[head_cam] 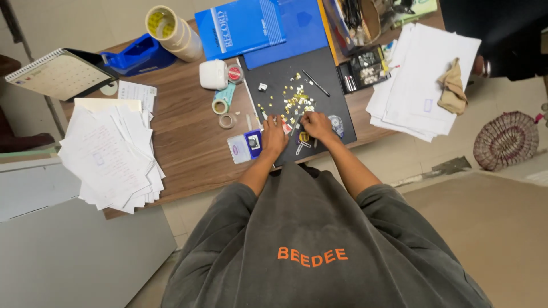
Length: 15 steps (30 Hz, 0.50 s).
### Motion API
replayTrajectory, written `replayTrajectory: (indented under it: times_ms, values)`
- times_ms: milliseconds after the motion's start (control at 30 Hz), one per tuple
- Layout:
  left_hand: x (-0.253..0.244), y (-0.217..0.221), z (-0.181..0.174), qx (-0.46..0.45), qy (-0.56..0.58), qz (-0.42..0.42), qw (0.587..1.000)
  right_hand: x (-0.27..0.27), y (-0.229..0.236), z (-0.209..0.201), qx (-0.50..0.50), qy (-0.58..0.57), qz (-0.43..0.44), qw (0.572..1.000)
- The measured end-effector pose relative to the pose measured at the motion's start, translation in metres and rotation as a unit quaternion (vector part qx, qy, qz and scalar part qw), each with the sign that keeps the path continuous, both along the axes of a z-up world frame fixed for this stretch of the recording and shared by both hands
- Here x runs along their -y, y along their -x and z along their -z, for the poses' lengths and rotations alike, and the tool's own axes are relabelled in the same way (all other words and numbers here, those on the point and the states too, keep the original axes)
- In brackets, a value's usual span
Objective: Organizing documents and small office supplies at a workstation.
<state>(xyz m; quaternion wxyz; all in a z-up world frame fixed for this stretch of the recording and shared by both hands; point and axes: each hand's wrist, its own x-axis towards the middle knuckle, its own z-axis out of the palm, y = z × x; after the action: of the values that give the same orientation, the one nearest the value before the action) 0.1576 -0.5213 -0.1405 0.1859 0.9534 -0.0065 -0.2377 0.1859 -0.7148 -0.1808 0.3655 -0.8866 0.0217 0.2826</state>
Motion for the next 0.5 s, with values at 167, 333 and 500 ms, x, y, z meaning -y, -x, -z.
replayTrajectory:
  times_ms: [167, 333, 500]
  values:
    - [-0.004, 0.002, 0.016, 0.010, -0.019, 0.048, 0.999, -0.029, -0.047, -0.009, 0.038, 0.016, -0.027, 0.999]
    - [0.008, -0.003, -0.003, 0.053, -0.018, 0.029, 0.998, -0.039, -0.067, 0.021, 0.154, 0.032, -0.098, 0.983]
    - [0.026, 0.000, -0.022, 0.026, -0.004, -0.095, 0.995, -0.033, -0.069, 0.034, 0.182, 0.033, -0.204, 0.961]
